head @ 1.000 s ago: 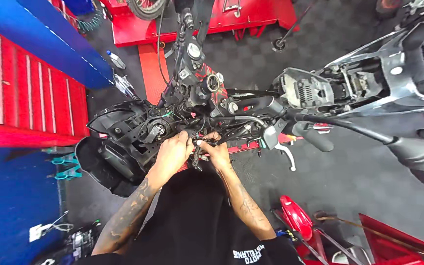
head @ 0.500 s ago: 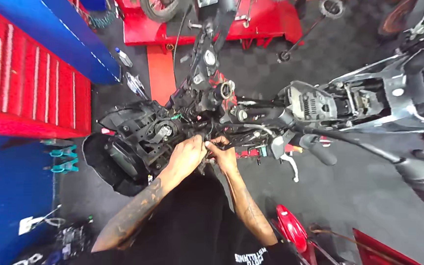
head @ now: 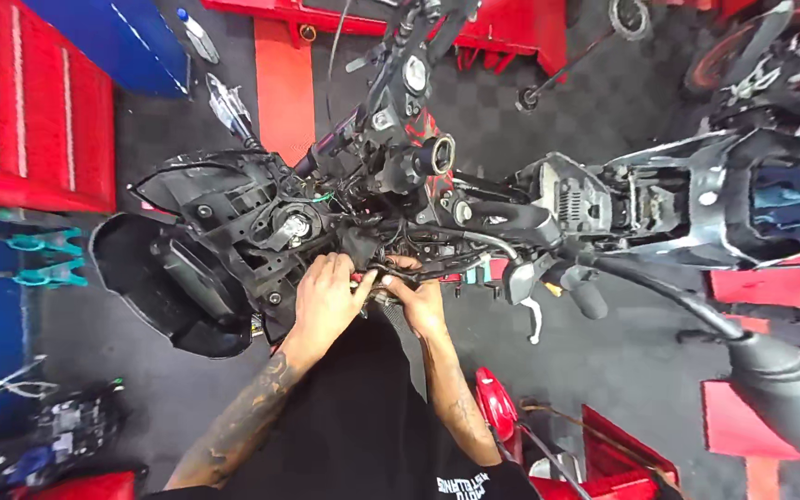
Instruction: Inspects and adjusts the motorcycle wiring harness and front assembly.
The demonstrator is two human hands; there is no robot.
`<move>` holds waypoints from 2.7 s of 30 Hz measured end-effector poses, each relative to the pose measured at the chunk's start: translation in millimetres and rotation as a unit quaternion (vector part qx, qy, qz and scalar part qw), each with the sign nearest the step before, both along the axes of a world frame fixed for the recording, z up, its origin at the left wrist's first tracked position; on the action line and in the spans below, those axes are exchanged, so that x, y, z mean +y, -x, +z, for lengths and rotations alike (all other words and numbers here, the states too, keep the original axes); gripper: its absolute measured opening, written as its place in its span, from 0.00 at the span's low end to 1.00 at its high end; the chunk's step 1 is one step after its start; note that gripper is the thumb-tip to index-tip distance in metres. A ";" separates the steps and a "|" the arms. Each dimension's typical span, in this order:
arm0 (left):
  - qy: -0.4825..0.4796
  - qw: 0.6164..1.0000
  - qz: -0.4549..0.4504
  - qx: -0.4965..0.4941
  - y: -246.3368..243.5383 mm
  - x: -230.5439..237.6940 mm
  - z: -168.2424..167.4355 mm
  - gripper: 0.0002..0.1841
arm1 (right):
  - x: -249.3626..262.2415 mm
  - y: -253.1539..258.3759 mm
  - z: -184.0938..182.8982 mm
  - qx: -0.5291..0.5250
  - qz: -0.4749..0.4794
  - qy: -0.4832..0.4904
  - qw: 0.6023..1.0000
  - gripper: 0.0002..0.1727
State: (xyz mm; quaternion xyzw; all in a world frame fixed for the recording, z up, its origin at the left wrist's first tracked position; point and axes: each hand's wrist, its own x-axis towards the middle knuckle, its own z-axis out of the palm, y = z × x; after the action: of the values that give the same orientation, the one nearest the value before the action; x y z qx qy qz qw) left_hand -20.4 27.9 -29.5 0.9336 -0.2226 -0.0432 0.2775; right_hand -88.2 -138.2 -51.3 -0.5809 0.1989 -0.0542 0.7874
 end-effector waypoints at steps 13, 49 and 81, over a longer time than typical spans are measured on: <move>0.002 0.999 0.034 -0.040 1.4 -19.5 -1.3 0.23 | -43.3 24.3 92.0 0.176 0.361 0.531 0.746 0.24; 0.098 0.987 0.017 -0.126 -0.4 -13.4 -8.2 0.19 | -26.9 -52.0 84.1 -0.099 0.289 0.723 0.620 0.28; 0.117 0.984 -0.024 0.135 -49.1 37.3 16.1 0.25 | -7.7 46.7 47.8 0.011 0.344 0.317 0.884 0.15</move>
State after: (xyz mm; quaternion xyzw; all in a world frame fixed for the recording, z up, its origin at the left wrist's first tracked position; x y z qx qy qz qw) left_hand 28.7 65.2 -13.4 0.8746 -0.2095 -0.1489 0.4110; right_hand -134.9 -145.9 -3.5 -0.8320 -0.0325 0.1669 0.5281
